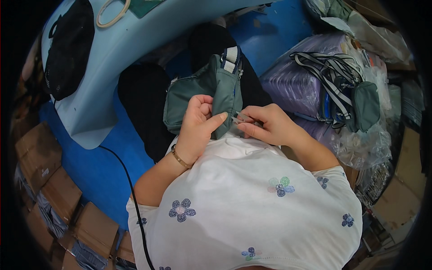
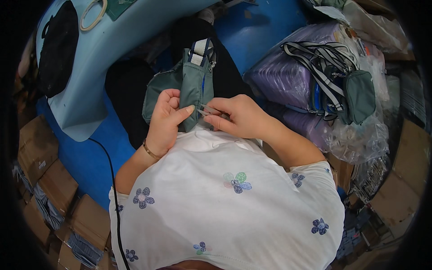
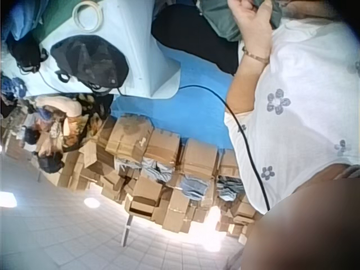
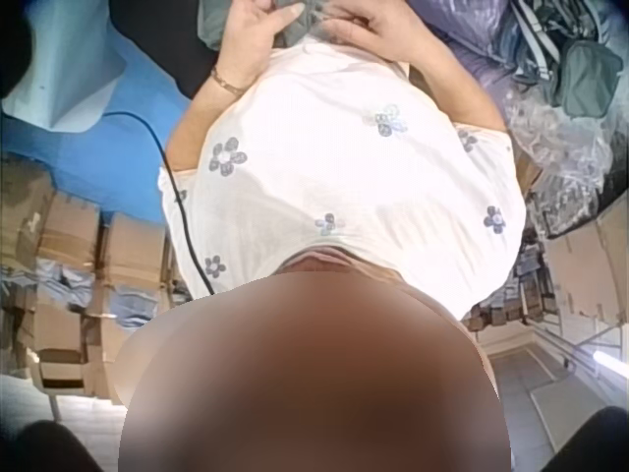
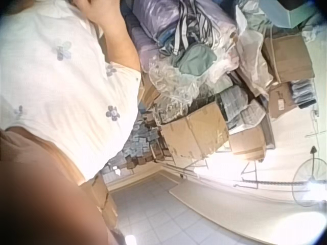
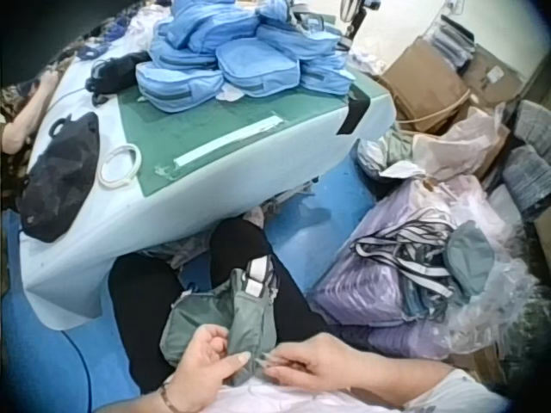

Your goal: The recorder is assembling a small bag by attaching a strap and trimming excess threads using snips.

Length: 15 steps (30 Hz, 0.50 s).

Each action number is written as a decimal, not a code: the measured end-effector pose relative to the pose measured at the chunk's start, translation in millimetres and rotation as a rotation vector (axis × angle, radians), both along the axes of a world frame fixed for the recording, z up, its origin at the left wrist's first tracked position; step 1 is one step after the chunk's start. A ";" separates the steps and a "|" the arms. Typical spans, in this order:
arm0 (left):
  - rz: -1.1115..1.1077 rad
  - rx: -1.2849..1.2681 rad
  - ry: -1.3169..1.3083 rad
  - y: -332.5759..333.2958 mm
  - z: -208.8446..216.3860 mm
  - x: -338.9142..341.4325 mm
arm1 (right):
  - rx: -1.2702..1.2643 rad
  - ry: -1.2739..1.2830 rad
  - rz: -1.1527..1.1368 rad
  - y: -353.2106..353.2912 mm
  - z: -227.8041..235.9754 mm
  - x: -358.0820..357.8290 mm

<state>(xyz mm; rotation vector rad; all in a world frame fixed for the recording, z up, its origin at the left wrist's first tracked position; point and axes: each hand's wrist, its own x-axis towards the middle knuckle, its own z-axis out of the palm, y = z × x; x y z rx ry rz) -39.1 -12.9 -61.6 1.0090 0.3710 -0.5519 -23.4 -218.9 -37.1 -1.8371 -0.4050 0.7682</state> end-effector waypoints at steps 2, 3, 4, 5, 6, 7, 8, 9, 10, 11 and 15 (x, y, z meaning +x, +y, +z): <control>-0.009 0.028 -0.015 -0.9 0.1 -0.6 | 0.023 0.075 -0.025 0.0 2.3 1.1; -0.010 0.041 -0.035 -1.4 -0.1 -1.1 | 0.048 0.150 -0.050 0.1 2.9 1.4; -0.011 0.053 -0.054 -1.8 -0.4 -1.7 | 0.048 0.150 -0.050 -0.5 3.0 1.8; -0.011 0.053 -0.054 -1.9 -0.8 -2.2 | 0.035 0.180 -0.035 -1.7 2.6 2.7; -0.017 0.063 -0.070 -2.0 -1.2 -2.7 | 0.022 0.209 -0.019 -2.5 2.4 3.4; -0.024 0.073 -0.085 -2.1 -1.3 -3.1 | 0.022 0.209 -0.019 -2.7 2.9 3.9; -0.024 0.072 -0.085 -2.3 -1.3 -3.3 | 0.012 0.235 -0.012 -2.9 3.9 4.4; -0.030 0.084 -0.096 -2.6 -1.2 -3.6 | 0.001 0.262 -0.006 -3.0 4.6 4.9; -0.037 0.096 -0.106 -2.9 -1.2 -3.8 | 0.001 0.262 -0.006 -3.0 4.8 5.3; -0.037 0.096 -0.106 -3.4 -1.1 -4.2 | 0.007 0.295 -0.008 -3.1 4.9 5.7; -0.056 0.127 -0.131 -4.0 -0.8 -5.9 | -0.023 0.327 0.014 -3.8 5.3 7.4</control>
